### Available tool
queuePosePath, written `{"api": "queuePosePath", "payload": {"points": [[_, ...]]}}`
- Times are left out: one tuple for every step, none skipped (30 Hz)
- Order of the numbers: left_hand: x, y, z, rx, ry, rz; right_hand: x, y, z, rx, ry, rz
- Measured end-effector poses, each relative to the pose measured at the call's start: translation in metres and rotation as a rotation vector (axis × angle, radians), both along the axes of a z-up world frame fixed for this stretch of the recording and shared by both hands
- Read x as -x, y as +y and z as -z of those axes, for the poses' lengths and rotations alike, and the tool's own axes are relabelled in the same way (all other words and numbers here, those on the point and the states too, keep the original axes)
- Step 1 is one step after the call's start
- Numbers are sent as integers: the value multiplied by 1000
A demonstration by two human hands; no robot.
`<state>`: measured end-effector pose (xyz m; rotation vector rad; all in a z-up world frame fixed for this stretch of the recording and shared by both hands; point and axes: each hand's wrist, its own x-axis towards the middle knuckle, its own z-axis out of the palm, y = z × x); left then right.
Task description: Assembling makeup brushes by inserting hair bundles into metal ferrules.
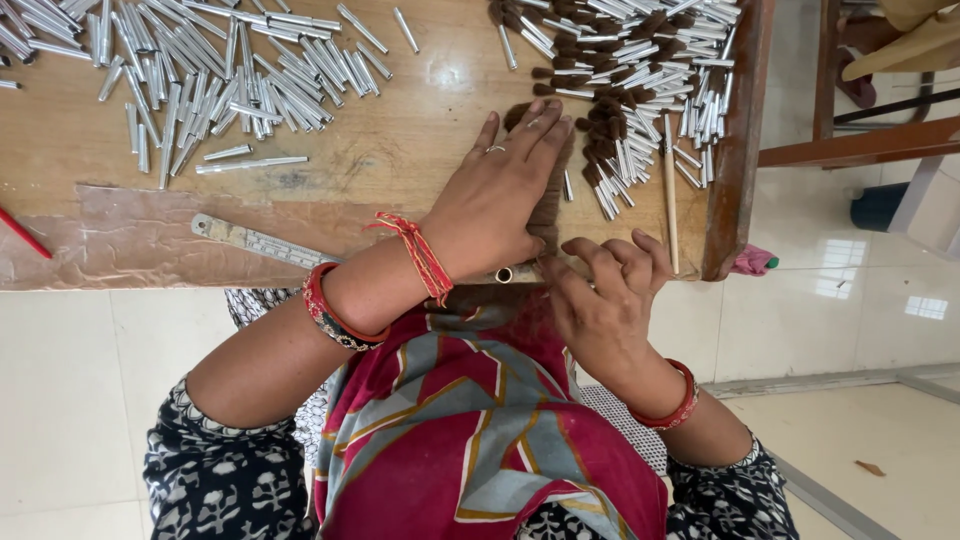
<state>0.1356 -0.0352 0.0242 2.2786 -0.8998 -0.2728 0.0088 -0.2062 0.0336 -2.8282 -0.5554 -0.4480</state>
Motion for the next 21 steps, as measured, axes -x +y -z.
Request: {"api": "queuePosePath", "payload": {"points": [[1,0,0,-1,5,0,-2,1,-4,-1,5,0],[1,0,1,4,-13,-4,-5,2,-7,-8,44,-7],[1,1,0,9,-32,-7,-7,3,-11,-14,83,-13],[1,0,-3,10,-33,-5,-8,2,-12,-14,82,-11],[1,-1,-7,-4,-5,-4,-8,2,-14,-19,112,-23],[1,-1,-11,-17,21,-7,-10,2,-16,-24,140,-38],[2,-2,-11,-16,16,-8,-11,2,-17,-23,135,-39],[3,-2,-10,-2,15,-16,-10,2,-19,-32,154,-52],[4,-3,-9,13,13,-24,-10,2,-20,-41,173,-64],[5,-2,-8,13,11,-26,-10,2,-21,-40,172,-66],[6,-2,-8,11,-42,-41,-10,2,-22,-48,181,-69],[7,-1,-7,9,-94,-54,-9,3,-23,-57,191,-71],[9,0,-6,10,-95,-55,-8,3,-22,-56,191,-72],[11,0,-5,48,-113,-62,-7,2,-22,-57,202,-67],[12,1,-5,87,-130,-69,-6,2,-21,-57,213,-62],[14,4,-6,87,-135,-70,-7,2,-22,-57,208,-62],[17,6,-7,157,-122,-90,-7,2,-22,-59,214,-62],[20,9,-7,226,-105,-109,-7,2,-23,-62,224,-60],[23,16,-16,226,-106,-108,-7,2,-24,-62,223,-59],[26,24,-25,310,-90,-122,-7,2,-25,-60,224,-72],[29,32,-33,393,-74,-135,-7,2,-25,-59,226,-85]]}}
